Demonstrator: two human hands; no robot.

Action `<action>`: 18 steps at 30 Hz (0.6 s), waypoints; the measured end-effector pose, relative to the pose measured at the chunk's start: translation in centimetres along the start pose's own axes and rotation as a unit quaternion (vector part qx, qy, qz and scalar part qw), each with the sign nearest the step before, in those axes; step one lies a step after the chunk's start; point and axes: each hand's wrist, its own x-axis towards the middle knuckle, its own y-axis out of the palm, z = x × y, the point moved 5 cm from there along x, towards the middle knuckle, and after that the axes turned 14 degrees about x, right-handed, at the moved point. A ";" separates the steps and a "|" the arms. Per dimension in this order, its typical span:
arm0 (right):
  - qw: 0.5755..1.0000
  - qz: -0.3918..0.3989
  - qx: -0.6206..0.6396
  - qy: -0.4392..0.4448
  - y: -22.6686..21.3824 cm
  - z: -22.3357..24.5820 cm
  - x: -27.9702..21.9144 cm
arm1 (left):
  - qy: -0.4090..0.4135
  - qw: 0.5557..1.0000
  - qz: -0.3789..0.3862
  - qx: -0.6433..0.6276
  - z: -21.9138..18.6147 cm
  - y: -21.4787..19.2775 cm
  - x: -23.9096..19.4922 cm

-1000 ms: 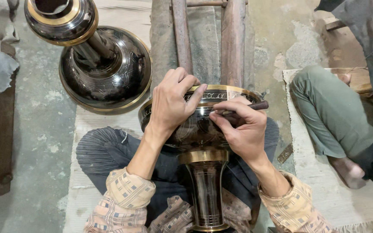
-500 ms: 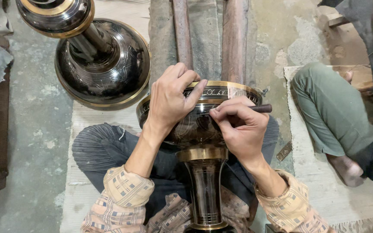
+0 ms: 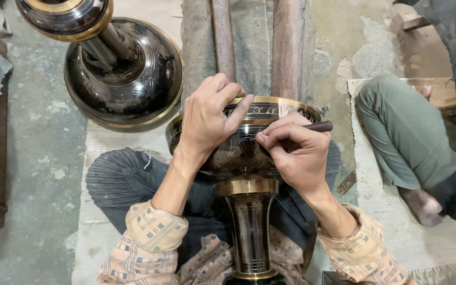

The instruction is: The person sits on the floor and uses a small chisel-like tool to engrave decorative patterns onto the surface of a dark metallic vessel. They hold the vessel steady with one hand while carefully carving lines and shapes with the other.

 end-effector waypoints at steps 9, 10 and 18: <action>0.999 0.029 0.043 0.016 -0.2 -0.5 0.3 | 0.004 1.000 0.001 0.003 0.1 0.1 0.0; 0.999 0.032 0.038 0.015 -0.2 -0.4 0.3 | 0.002 1.000 0.002 0.004 0.1 0.1 0.0; 0.993 0.091 0.057 0.047 -0.7 -0.3 0.9 | 0.000 1.000 0.001 0.001 0.0 0.0 0.0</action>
